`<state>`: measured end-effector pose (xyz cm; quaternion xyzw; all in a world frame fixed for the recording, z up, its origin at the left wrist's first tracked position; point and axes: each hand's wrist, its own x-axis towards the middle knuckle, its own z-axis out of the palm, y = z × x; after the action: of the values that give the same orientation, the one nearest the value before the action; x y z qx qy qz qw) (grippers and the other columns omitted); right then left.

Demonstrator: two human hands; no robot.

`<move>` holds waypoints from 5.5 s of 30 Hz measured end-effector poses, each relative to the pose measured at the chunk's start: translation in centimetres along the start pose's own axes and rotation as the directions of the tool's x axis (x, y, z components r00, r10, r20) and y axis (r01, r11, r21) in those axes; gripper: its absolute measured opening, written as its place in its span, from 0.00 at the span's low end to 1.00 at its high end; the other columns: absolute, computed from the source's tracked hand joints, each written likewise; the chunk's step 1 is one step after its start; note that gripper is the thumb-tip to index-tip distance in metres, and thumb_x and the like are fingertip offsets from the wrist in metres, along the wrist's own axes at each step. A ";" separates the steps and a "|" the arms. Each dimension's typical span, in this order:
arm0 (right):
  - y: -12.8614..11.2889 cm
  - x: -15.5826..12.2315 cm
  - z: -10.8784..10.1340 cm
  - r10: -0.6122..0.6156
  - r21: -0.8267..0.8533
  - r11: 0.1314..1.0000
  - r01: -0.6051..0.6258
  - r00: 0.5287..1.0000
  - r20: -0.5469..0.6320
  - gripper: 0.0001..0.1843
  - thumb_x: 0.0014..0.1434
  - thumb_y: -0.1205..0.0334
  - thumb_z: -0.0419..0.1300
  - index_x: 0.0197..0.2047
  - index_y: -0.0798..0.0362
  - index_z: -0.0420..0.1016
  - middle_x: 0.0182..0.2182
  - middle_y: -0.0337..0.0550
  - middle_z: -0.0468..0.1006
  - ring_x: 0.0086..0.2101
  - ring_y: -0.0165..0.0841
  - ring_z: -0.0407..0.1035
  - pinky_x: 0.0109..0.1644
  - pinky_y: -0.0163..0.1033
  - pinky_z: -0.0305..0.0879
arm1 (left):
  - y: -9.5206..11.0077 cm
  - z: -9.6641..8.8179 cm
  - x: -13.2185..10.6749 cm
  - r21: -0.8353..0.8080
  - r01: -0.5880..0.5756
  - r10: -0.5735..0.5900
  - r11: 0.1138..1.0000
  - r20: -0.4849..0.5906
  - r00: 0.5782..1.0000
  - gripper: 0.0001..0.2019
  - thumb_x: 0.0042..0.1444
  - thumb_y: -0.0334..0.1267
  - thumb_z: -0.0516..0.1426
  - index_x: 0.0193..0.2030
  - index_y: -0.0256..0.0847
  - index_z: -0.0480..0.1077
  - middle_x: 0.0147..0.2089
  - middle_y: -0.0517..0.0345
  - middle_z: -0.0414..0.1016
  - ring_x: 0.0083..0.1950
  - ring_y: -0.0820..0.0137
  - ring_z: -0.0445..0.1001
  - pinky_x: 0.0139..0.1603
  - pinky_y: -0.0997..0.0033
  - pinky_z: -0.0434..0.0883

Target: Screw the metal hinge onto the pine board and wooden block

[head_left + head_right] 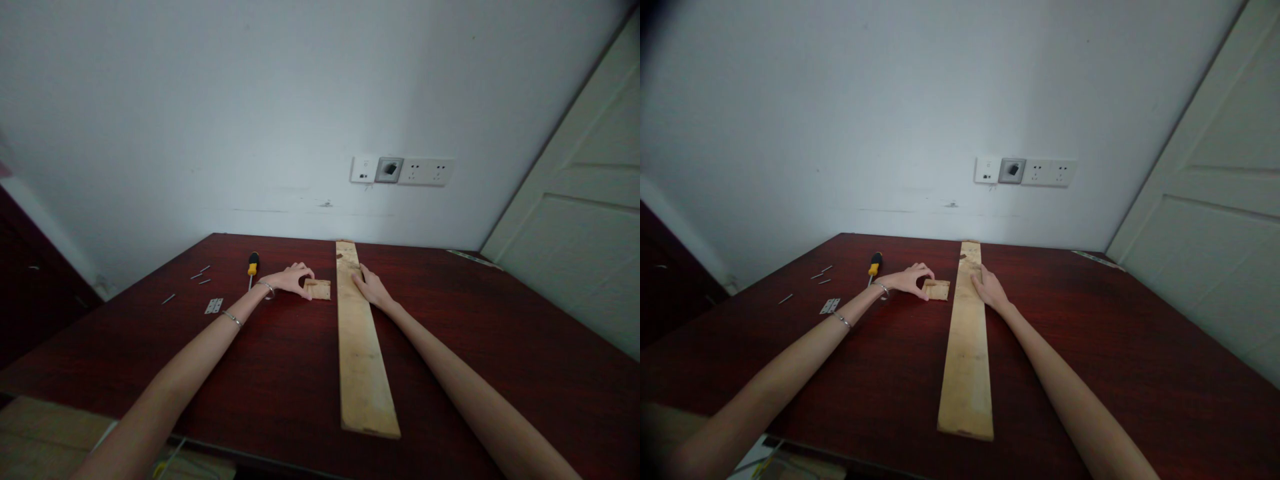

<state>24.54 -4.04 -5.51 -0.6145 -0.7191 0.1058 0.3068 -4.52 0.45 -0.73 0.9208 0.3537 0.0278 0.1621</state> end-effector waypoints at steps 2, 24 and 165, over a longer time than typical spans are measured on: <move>0.0 0.0 0.0 0.005 0.003 1.000 -0.005 1.000 0.000 0.34 0.64 0.48 0.44 0.64 0.67 0.55 0.59 0.63 0.66 0.58 0.45 0.63 0.61 0.46 0.55 | 0.0 0.0 0.0 0.003 0.004 -0.004 1.000 0.000 1.000 0.33 0.39 0.61 0.62 0.49 0.46 0.65 0.49 0.54 0.60 0.53 0.56 0.58 0.54 0.58 0.58; -1.2 -0.6 -0.8 0.028 0.079 0.997 -0.024 0.998 -0.051 0.23 0.66 0.54 0.44 0.56 0.54 0.69 0.50 0.49 0.76 0.51 0.39 0.70 0.56 0.41 0.62 | -2.5 0.5 0.2 -0.237 0.039 -0.061 0.971 -0.085 0.995 0.27 0.55 0.61 0.51 0.52 0.43 0.64 0.49 0.54 0.66 0.53 0.64 0.64 0.56 0.67 0.59; 0.3 -1.2 -0.5 0.033 0.107 0.994 -0.026 0.997 -0.069 0.23 0.60 0.54 0.49 0.52 0.57 0.72 0.51 0.53 0.76 0.51 0.44 0.70 0.58 0.47 0.61 | -5.5 -4.2 -20.3 0.223 0.207 -0.223 0.952 0.050 0.973 0.07 0.50 0.36 0.57 0.31 0.37 0.75 0.37 0.54 0.72 0.36 0.70 0.69 0.41 0.76 0.64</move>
<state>25.14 -5.23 -5.62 -0.6112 -0.6920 0.1264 0.3628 -23.92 -7.97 2.75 0.8893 0.4466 -0.0633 0.0761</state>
